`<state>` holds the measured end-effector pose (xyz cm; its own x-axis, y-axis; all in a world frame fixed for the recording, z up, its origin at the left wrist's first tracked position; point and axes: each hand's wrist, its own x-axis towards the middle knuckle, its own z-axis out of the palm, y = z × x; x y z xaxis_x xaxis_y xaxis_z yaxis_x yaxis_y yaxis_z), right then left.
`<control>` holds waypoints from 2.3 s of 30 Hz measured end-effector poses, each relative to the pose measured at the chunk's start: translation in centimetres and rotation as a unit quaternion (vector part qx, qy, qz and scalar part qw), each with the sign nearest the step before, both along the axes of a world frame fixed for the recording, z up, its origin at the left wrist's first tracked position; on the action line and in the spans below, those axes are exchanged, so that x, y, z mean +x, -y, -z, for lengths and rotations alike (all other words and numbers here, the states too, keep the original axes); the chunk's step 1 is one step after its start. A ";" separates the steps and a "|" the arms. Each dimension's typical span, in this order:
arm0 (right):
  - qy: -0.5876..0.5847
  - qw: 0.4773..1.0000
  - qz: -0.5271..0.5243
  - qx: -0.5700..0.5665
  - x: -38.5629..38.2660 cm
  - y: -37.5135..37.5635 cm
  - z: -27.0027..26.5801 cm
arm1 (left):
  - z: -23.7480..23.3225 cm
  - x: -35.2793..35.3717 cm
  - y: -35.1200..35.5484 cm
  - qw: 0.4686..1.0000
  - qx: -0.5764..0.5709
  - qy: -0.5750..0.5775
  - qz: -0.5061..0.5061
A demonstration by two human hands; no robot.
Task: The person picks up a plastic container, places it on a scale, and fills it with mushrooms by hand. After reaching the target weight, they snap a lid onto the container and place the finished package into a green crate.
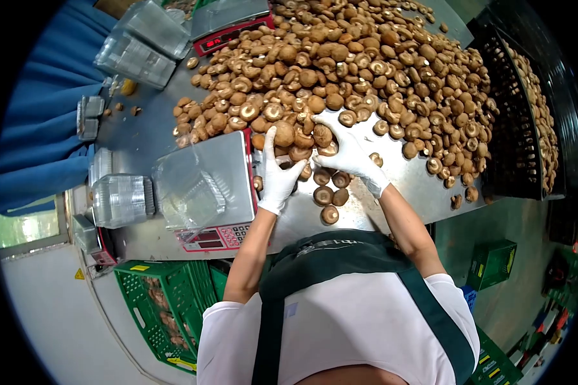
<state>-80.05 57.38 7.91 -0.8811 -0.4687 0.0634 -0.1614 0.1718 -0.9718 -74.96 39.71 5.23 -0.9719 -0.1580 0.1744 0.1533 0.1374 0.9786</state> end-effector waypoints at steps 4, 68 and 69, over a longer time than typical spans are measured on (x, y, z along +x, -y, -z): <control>-0.086 0.996 -0.016 -0.036 1.2 4.1 -2.5 | -4.1 3.2 3.7 0.993 0.040 0.110 -0.024; -0.020 0.831 0.007 0.556 5.7 10.3 4.4 | -3.0 12.9 35.4 0.963 -0.005 0.113 -0.245; 0.010 0.816 -0.019 0.578 6.8 10.4 4.9 | -3.1 12.5 35.5 0.965 0.005 0.114 -0.235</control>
